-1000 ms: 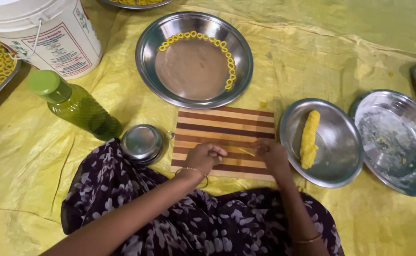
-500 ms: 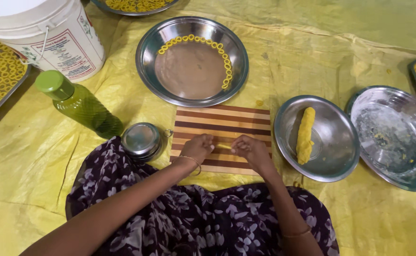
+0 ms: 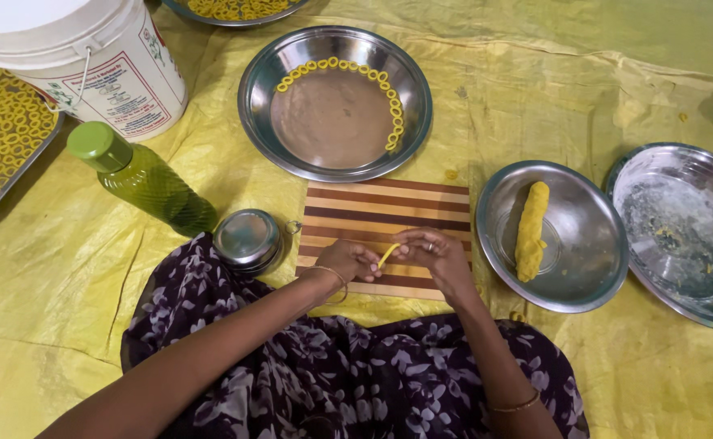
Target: The person rolls small pieces of yellow dough into thin ropes on a wooden board, then joins the ends to form rings. The rings are placed into a metal bowl, and the process repeats with additional dough pieces.
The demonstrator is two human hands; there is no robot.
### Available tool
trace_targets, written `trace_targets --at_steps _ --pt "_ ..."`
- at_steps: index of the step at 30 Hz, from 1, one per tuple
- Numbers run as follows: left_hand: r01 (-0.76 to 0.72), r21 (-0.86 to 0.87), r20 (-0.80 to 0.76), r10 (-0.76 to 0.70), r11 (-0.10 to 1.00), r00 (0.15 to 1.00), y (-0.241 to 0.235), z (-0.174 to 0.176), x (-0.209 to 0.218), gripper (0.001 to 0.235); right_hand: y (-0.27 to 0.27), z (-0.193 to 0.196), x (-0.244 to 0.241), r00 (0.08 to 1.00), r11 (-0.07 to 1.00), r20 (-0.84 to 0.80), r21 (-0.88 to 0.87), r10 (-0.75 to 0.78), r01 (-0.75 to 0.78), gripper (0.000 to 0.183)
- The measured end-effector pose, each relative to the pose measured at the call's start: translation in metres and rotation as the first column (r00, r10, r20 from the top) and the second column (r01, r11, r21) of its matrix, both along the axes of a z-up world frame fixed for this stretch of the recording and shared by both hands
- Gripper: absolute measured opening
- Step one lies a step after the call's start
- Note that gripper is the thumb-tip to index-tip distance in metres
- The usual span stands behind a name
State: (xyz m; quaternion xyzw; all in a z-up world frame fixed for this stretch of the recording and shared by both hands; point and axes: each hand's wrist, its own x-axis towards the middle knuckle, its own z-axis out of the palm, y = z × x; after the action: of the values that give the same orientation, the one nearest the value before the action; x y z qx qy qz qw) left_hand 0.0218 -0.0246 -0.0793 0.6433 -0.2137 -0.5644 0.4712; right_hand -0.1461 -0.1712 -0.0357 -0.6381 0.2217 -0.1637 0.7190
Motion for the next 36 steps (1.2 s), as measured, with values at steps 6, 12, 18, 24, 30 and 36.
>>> trace_targets --at_steps 6,12,18,24,30,36 --pt "-0.024 0.121 0.172 0.003 0.992 0.985 0.004 0.028 -0.001 0.016 0.004 0.003 0.000 0.994 0.976 -0.089 -0.211 -0.066 0.046 0.016" --pt "-0.172 0.040 0.152 0.164 0.984 0.975 0.004 0.044 -0.001 0.015 0.014 0.000 0.002 0.977 0.961 -0.210 -0.264 0.030 -0.086 0.013" --pt "-0.105 0.004 0.322 0.098 0.994 0.942 0.002 0.035 -0.004 0.013 0.021 -0.006 0.010 0.998 0.998 -0.039 -0.032 0.047 -0.048 0.025" --pt "-0.072 -0.188 0.521 0.162 0.980 0.838 0.000 0.033 -0.007 0.012 0.024 0.001 0.011 0.996 1.000 -0.092 -0.014 -0.001 -0.001 0.024" --pt "0.061 -0.249 0.733 0.147 0.967 0.665 0.005 0.054 -0.010 0.013 0.024 0.011 0.011 0.997 0.998 -0.080 0.055 -0.021 0.025 0.022" --pt "0.137 -0.237 0.789 0.109 0.962 0.604 0.007 0.070 -0.012 0.012 0.024 0.014 0.010 0.994 0.998 -0.096 0.039 -0.041 0.045 0.022"
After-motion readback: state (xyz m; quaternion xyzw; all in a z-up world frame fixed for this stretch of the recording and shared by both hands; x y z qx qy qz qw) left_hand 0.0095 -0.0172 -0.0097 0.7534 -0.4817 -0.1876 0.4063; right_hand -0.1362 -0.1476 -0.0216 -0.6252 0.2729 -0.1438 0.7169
